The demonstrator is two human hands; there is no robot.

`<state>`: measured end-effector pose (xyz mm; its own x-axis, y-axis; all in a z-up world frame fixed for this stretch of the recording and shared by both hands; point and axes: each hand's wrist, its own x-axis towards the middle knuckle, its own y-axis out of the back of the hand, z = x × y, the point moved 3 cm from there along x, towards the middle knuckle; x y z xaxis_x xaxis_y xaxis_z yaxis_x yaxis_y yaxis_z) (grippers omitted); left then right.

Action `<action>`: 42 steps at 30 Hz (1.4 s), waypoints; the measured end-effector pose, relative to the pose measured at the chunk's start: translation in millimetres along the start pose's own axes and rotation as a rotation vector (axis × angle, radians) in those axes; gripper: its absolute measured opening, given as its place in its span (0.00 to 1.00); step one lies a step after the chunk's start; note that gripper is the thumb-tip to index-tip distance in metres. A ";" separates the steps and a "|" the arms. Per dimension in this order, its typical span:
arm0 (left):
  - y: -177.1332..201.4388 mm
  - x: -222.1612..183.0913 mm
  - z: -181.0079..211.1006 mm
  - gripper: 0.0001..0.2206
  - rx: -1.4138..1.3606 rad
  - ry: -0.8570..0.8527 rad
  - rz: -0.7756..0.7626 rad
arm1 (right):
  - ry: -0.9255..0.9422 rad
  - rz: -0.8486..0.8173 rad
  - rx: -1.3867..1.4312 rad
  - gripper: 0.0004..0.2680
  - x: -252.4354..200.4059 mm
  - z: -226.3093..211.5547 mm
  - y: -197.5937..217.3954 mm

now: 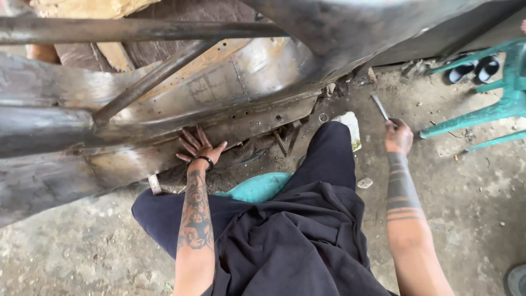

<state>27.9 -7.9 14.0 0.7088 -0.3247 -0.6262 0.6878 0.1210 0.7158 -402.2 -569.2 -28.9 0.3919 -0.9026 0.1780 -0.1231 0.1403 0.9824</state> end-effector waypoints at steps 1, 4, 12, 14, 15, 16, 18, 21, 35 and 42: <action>-3.2 5.1 -2.3 0.52 -0.005 -0.013 0.005 | -0.153 -0.016 0.434 0.07 1.8 23.5 -7.6; -4.4 14.4 -2.0 0.53 -0.010 -0.024 0.022 | -0.406 -0.039 1.083 0.10 -21.2 9.6 17.7; 0.9 4.1 -0.9 0.50 0.018 -0.013 0.030 | -0.601 -0.460 1.647 0.08 -99.4 -192.5 7.1; 5.5 -1.2 2.8 0.51 -0.004 0.001 0.015 | -0.631 -0.413 1.741 0.04 -123.0 -260.3 22.7; 5.0 -1.5 3.0 0.51 0.003 0.000 0.010 | -0.640 -0.411 1.740 0.04 -134.9 -282.4 31.4; 4.9 -1.1 2.8 0.51 -0.012 -0.004 0.011 | -0.622 -0.442 1.785 0.06 -146.3 -306.9 39.9; 5.7 -2.7 3.0 0.50 -0.022 -0.004 0.009 | -0.610 -0.477 1.831 0.08 -149.6 -338.7 58.9; 10.3 -9.5 5.3 0.49 -0.039 0.006 0.031 | -0.635 -0.394 1.712 0.10 -115.9 -339.1 62.0; 17.7 -24.0 14.5 0.48 -0.085 -0.069 0.032 | -0.869 -0.209 1.763 0.07 -89.5 -355.7 61.8; -15.7 21.3 -10.4 0.55 0.062 0.005 0.074 | -0.502 -0.557 1.569 0.08 -197.2 -359.3 81.8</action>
<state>33.8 -7.0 -13.8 0.7581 -0.3119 -0.5727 0.6229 0.0861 0.7776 -161.9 -233.6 36.5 0.4312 -0.7721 -0.4669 -0.8963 -0.4261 -0.1231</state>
